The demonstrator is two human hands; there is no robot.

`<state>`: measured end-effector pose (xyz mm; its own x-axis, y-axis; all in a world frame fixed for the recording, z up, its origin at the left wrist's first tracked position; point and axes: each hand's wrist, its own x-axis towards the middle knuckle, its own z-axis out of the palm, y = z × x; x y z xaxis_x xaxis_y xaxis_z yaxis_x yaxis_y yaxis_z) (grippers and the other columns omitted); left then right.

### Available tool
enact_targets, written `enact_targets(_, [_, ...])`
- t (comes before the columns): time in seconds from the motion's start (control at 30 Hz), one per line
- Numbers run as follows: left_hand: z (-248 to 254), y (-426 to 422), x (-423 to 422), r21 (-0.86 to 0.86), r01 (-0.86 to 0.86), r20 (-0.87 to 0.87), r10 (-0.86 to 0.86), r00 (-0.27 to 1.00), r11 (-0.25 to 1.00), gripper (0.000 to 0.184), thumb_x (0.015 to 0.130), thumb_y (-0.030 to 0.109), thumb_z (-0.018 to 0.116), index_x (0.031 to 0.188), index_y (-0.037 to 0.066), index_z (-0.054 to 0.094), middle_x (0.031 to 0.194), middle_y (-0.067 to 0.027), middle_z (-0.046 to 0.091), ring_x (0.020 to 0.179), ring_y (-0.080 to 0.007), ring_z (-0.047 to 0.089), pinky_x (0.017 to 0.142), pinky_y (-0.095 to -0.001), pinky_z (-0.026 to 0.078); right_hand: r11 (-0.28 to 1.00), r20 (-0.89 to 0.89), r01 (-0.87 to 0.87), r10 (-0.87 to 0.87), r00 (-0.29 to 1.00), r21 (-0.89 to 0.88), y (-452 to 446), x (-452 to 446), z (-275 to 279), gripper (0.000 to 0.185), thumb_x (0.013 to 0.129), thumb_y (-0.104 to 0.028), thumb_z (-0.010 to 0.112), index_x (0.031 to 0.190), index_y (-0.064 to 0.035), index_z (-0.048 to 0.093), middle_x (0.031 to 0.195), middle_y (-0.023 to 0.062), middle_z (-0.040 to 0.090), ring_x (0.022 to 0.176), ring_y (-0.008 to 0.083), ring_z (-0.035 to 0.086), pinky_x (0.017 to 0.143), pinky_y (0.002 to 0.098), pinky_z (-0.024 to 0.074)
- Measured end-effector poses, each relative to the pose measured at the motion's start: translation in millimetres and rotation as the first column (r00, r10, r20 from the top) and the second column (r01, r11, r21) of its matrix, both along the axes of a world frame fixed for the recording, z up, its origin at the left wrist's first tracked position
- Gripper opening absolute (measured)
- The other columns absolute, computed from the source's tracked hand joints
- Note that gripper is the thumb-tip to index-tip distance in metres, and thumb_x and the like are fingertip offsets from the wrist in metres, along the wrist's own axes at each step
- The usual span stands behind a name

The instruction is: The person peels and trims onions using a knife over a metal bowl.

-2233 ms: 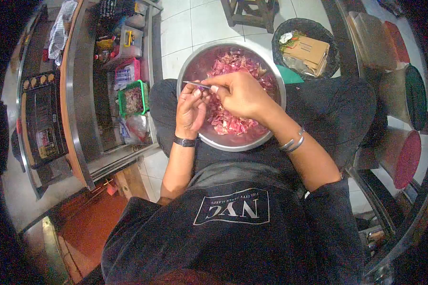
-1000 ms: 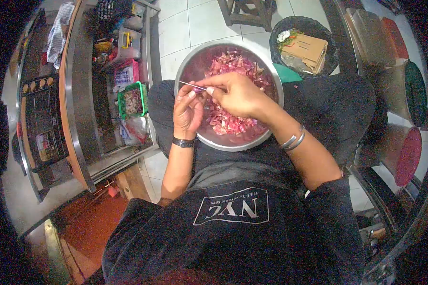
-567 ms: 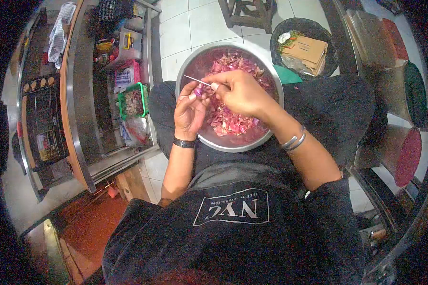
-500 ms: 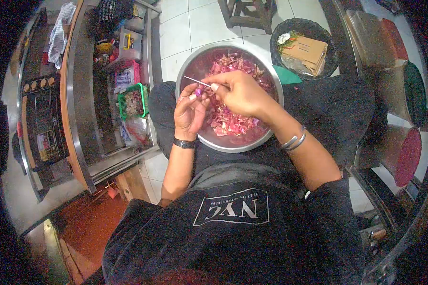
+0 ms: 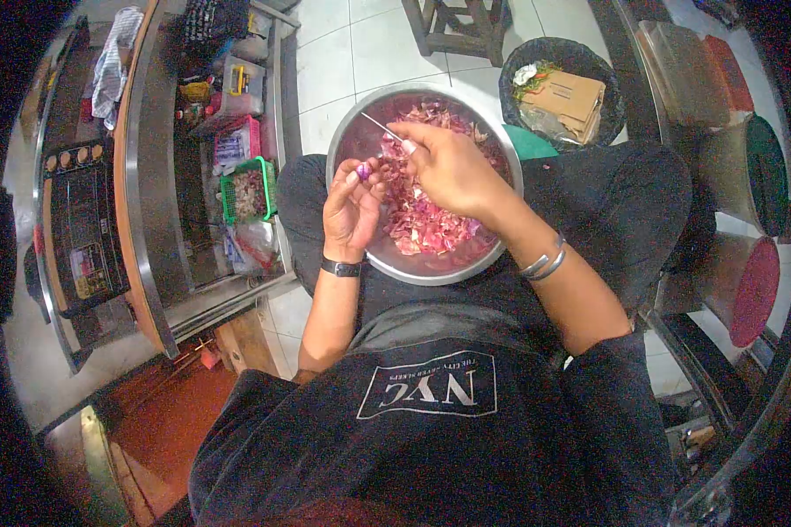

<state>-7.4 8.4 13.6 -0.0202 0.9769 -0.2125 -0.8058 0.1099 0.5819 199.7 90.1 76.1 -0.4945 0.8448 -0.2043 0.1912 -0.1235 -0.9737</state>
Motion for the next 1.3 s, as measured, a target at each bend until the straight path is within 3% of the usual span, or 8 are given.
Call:
enact_targets(0.13, [-3,-1,-2,-0.03,-0.02,-0.007,0.019,1.0,0.999,0.023,0.096,0.004,0.064,0.119,0.003,0.064,0.116,-0.014,0.07,0.098,-0.0217,0.068,0.094,-0.0386,0.056,0.98,-0.054,-0.019,0.03,0.998,0.198,-3,-2,-13,0.04,0.098,-0.006,0.056,0.138,-0.0085,0.061,0.095,0.0184,0.072,0.076,0.0216,0.066,0.075,0.0347,0.0544])
enact_targets(0.2, [-3,-1,-1,-0.033,-0.029,-0.039,0.028,0.999,0.999,0.024,0.096,0.003,0.064,0.12,0.003,0.064,0.115,-0.0135,0.07,0.098,-0.021,0.068,0.093,-0.0382,0.056,0.976,0.091,-0.135,0.121,0.989,0.169,-2,-3,-13,0.039,0.097,-0.007,0.058,0.135,-0.0104,0.065,0.103,0.0219,0.073,0.086,0.0279,0.072,0.082,0.0374,0.0552])
enact_targets(0.4, [-1,1,3,-0.005,-0.044,-0.116,0.043,0.992,0.999,0.028,0.094,0.001,0.066,0.121,0.003,0.064,0.107,-0.01,0.071,0.096,-0.0184,0.068,0.092,-0.0359,0.057,0.984,0.084,-0.128,0.119,0.989,0.122,-3,-2,-4,0.033,0.096,-0.012,0.061,0.127,-0.0038,0.068,0.109,0.025,0.071,0.103,0.0373,0.071,0.091,0.0418,0.0539])
enact_targets(0.53, [0,1,4,-0.011,-0.046,-0.13,0.045,0.99,0.999,0.022,0.095,0.001,0.066,0.117,0.004,0.065,0.102,-0.0078,0.071,0.094,-0.0176,0.069,0.09,-0.0347,0.057,0.983,0.092,-0.124,0.113,0.989,0.133,-7,-6,-5,0.032,0.097,-0.013,0.06,0.126,-0.0011,0.068,0.107,0.0256,0.072,0.1,0.0347,0.073,0.089,0.04,0.0547])
enact_targets(0.63, [3,0,5,-0.029,-0.051,-0.122,0.047,0.991,0.998,0.018,0.096,0.002,0.065,0.115,0.004,0.064,0.102,-0.0079,0.071,0.093,-0.0175,0.069,0.09,-0.035,0.057,0.988,-0.054,-0.142,0.146,0.988,0.065,-10,-10,-13,0.033,0.098,-0.013,0.06,0.127,0.0003,0.067,0.104,0.0259,0.072,0.097,0.0317,0.074,0.085,0.0387,0.0553])
enact_targets(0.8, [0,-1,2,-0.043,-0.047,-0.133,0.041,0.99,0.998,0.018,0.097,0.002,0.065,0.115,0.004,0.064,0.101,-0.0076,0.07,0.093,-0.0174,0.069,0.089,-0.035,0.058,0.97,-0.151,-0.133,0.166,0.975,0.202,-12,-14,-22,0.035,0.095,-0.012,0.061,0.129,-0.0122,0.069,0.094,0.0191,0.074,0.082,0.0291,0.073,0.076,0.0378,0.055])
enact_targets(0.9, [0,-2,3,-0.028,-0.043,-0.116,0.039,0.993,0.999,0.018,0.097,0.003,0.064,0.115,0.004,0.065,0.101,-0.0076,0.07,0.093,-0.0174,0.069,0.089,-0.0352,0.058,0.967,0.058,-0.195,0.188,0.98,0.165,-10,-7,-8,0.035,0.094,-0.01,0.06,0.127,-0.0172,0.072,0.093,0.019,0.073,0.08,0.03,0.072,0.074,0.0382,0.0546])
enact_targets(1.3, [4,0,6,0.015,-0.046,-0.088,0.047,0.995,0.999,0.02,0.096,0.002,0.065,0.116,0.003,0.066,0.105,-0.0091,0.07,0.096,-0.0199,0.068,0.091,-0.0371,0.057,0.979,-0.021,-0.12,0.125,0.992,0.163,-7,-5,-2,0.03,0.096,-0.009,0.058,0.122,-0.0047,0.071,0.107,0.0224,0.073,0.096,0.0337,0.073,0.086,0.0391,0.0552])
